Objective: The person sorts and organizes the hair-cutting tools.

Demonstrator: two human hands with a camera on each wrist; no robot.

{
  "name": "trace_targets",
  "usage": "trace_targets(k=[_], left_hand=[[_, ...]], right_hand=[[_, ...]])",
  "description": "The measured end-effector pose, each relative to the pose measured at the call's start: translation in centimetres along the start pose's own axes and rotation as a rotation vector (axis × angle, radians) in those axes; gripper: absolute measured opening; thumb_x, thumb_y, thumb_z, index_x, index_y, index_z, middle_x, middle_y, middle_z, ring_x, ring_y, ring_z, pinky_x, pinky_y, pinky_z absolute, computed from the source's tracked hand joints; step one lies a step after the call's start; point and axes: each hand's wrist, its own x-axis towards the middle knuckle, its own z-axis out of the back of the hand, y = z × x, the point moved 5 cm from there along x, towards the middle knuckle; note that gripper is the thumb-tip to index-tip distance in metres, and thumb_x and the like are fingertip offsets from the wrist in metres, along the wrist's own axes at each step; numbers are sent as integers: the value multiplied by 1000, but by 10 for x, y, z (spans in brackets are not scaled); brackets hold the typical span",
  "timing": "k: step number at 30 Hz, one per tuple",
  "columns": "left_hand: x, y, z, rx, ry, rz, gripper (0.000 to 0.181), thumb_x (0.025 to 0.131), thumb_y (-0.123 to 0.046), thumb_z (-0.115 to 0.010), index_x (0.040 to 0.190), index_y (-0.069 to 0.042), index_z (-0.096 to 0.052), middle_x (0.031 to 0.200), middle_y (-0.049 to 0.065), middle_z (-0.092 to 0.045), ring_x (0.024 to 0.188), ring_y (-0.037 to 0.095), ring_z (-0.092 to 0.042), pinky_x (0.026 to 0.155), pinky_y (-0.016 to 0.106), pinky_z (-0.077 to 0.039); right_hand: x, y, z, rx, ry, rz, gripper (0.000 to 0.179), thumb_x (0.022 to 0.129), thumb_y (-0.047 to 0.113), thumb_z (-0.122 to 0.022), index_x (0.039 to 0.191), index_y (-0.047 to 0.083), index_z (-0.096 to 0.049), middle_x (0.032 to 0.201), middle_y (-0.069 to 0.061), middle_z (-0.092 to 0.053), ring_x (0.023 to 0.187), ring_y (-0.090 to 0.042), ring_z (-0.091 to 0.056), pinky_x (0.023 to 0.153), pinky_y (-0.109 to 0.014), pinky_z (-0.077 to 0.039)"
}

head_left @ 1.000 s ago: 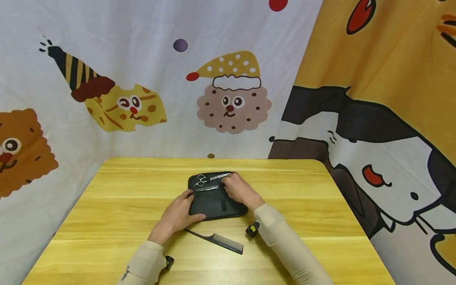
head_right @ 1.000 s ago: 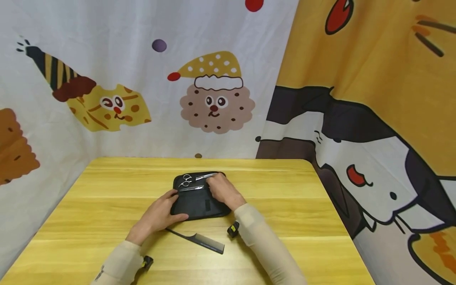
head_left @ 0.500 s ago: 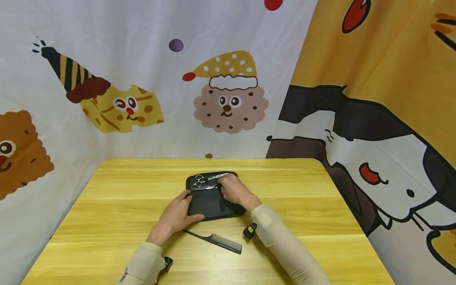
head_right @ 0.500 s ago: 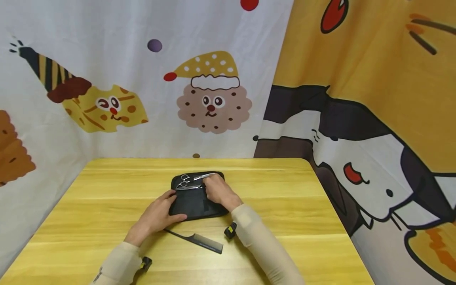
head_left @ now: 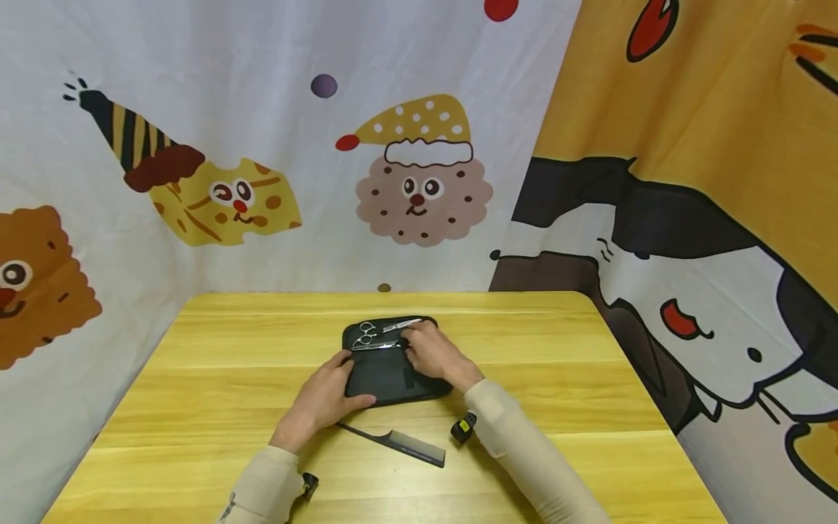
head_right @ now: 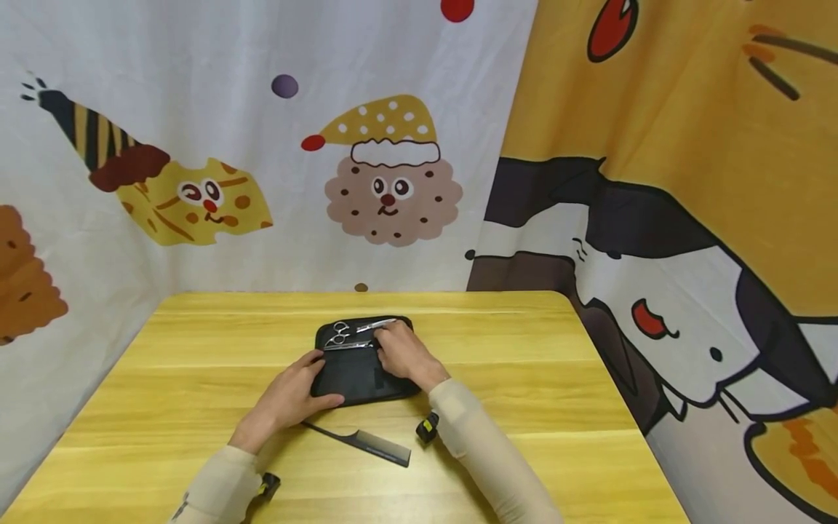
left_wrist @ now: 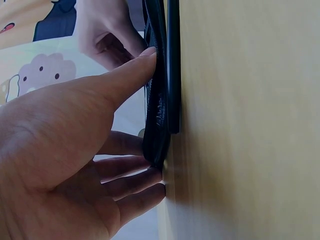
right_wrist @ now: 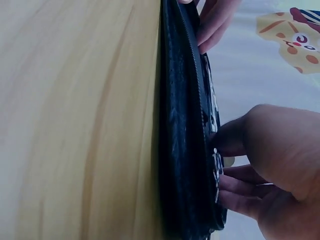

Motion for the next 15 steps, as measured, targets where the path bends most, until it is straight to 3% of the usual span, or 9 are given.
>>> trace_targets(k=[6,15], left_hand=[[0,0,-1,-3,3,-2,94,96,-50,-91,154,15,-58,171,32,-50,151,53,-59,124,62,-54],[-1,1,-1,-5,3,9,95,95,-51,-91,155,15,-58,171,32,-49,152,54,-58,124,64,-53]], right_hand=[[-11,-1,12,13,-3,-38,39,106,20,-79,140,2,-76,151,-23,-70,135,-44,-70,117,-60,-57],[-37,-8,19,109,12,-79,55,112,32,-74,156,1,-65,167,-24,-58,155,-44,-57,132,-64,-45]])
